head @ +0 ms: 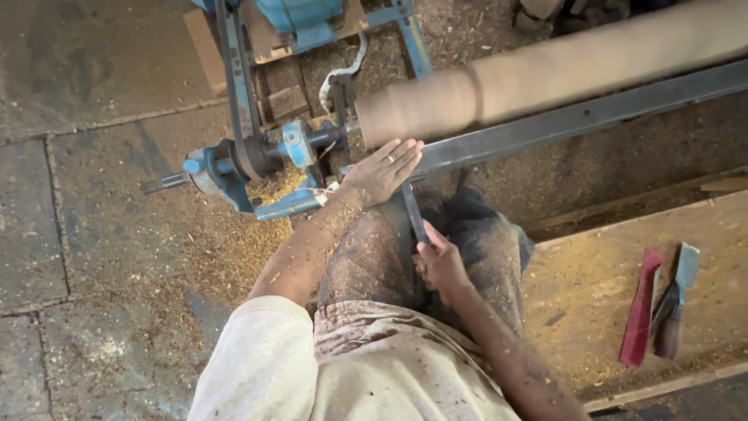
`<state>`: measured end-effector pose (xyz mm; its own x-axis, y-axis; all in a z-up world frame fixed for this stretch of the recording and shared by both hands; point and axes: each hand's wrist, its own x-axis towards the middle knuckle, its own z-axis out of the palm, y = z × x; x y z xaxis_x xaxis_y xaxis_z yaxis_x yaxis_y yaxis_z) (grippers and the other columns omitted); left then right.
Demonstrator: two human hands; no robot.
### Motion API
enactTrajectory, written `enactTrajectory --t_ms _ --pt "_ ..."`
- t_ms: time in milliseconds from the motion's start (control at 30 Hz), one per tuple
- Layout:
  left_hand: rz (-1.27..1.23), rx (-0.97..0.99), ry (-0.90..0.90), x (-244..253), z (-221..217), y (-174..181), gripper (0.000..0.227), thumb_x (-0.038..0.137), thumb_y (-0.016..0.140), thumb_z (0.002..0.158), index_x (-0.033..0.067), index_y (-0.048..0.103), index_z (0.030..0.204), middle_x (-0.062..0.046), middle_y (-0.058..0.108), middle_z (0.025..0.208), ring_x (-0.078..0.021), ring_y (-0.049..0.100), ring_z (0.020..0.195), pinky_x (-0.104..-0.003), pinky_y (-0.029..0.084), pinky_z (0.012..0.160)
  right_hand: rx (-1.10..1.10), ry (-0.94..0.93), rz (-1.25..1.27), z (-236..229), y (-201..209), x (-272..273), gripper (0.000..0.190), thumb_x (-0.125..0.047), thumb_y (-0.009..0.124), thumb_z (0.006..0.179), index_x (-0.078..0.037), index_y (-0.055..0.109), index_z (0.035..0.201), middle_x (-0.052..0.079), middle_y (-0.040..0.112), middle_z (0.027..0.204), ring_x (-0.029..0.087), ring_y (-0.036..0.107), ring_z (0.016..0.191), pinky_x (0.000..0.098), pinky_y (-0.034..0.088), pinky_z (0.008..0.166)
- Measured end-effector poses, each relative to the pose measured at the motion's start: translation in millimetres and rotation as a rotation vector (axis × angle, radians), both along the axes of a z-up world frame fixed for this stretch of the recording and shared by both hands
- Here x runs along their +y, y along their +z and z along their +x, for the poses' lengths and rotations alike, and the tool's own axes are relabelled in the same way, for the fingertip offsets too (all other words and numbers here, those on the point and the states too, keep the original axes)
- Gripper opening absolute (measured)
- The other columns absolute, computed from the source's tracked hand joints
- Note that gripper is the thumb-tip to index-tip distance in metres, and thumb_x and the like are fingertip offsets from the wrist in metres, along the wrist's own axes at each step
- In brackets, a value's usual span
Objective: The person uses a chisel to shape a cylindrical piece of wood spinning on a lathe. They hold the tool against the rotating wood to smooth the surface and refine the shape, generating wood shavings.
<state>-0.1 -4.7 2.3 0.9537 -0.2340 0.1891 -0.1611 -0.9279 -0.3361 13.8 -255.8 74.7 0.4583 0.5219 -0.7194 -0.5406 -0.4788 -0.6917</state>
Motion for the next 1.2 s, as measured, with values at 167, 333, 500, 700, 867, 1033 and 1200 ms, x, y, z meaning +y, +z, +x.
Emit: enactTrajectory --t_ms 167,333,500,700,867,1033,1200 --pt "-0.017 -0.023 -0.036 2 2 4 0.06 0.026 0.036 0.101 -0.0002 0.039 0.156 -0.013 0.033 0.167 -0.0268 0.029 0.155 -0.044 0.018 0.129 0.046 -0.107 0.02 -21 -7 7 0.056 -0.017 0.053 0.099 -0.03 0.048 0.154 -0.003 0.044 0.058 0.008 0.036 0.041 0.0259 0.031 0.036" --pt "-0.219 -0.017 -0.202 0 4 14 0.063 0.032 0.047 0.096 -0.0061 0.047 0.147 -0.021 0.049 0.154 -0.0341 0.044 0.145 -0.047 0.028 0.124 0.055 -0.136 -0.002 -20 -6 -6 0.058 -0.019 0.052 0.101 -0.032 0.042 0.157 -0.002 0.044 0.059 0.009 0.036 0.042 0.0262 0.031 0.036" --pt "-0.1 -0.148 -0.189 -4 10 12 0.052 0.023 0.048 0.099 -0.0025 0.052 0.144 -0.015 0.058 0.149 -0.0291 0.051 0.141 -0.042 0.034 0.123 0.032 -0.157 0.018 -10 -8 -6 0.06 -0.018 0.051 0.102 -0.032 0.038 0.158 -0.002 0.044 0.06 0.009 0.036 0.042 0.0251 0.03 0.036" --pt "-0.102 -0.131 -0.192 -3 12 3 0.051 0.019 0.045 0.101 -0.0039 0.052 0.146 -0.017 0.055 0.152 -0.0299 0.05 0.143 -0.043 0.032 0.124 -0.014 -0.097 0.011 -2 -4 -6 0.06 -0.016 0.051 0.102 -0.033 0.04 0.158 -0.002 0.044 0.061 0.008 0.037 0.043 0.025 0.031 0.037" --pt "-0.04 -0.138 -0.227 1 11 0 0.05 0.02 0.046 0.1 -0.0067 0.052 0.142 -0.022 0.05 0.155 -0.0339 0.046 0.146 -0.046 0.03 0.126 -0.001 0.021 0.006 12 8 -12 0.059 -0.016 0.05 0.101 -0.034 0.043 0.157 -0.004 0.043 0.061 0.007 0.036 0.044 0.0238 0.031 0.038" --pt "-0.03 -0.139 -0.195 -1 11 2 0.05 0.022 0.046 0.1 -0.0063 0.054 0.141 -0.023 0.047 0.157 -0.034 0.043 0.147 -0.046 0.029 0.126 0.05 0.051 -0.034 26 6 -17 0.061 -0.016 0.052 0.1 -0.035 0.041 0.157 -0.003 0.043 0.061 0.008 0.036 0.044 0.0253 0.031 0.038" --pt "0.105 -0.121 -0.123 -5 8 7 0.048 0.024 0.046 0.1 -0.0035 0.054 0.139 -0.02 0.046 0.158 -0.031 0.041 0.15 -0.044 0.028 0.127 0.038 0.15 -0.076 49 2 -23 0.062 -0.018 0.055 0.099 -0.035 0.041 0.157 -0.004 0.044 0.061 0.006 0.038 0.046 0.0246 0.032 0.04"
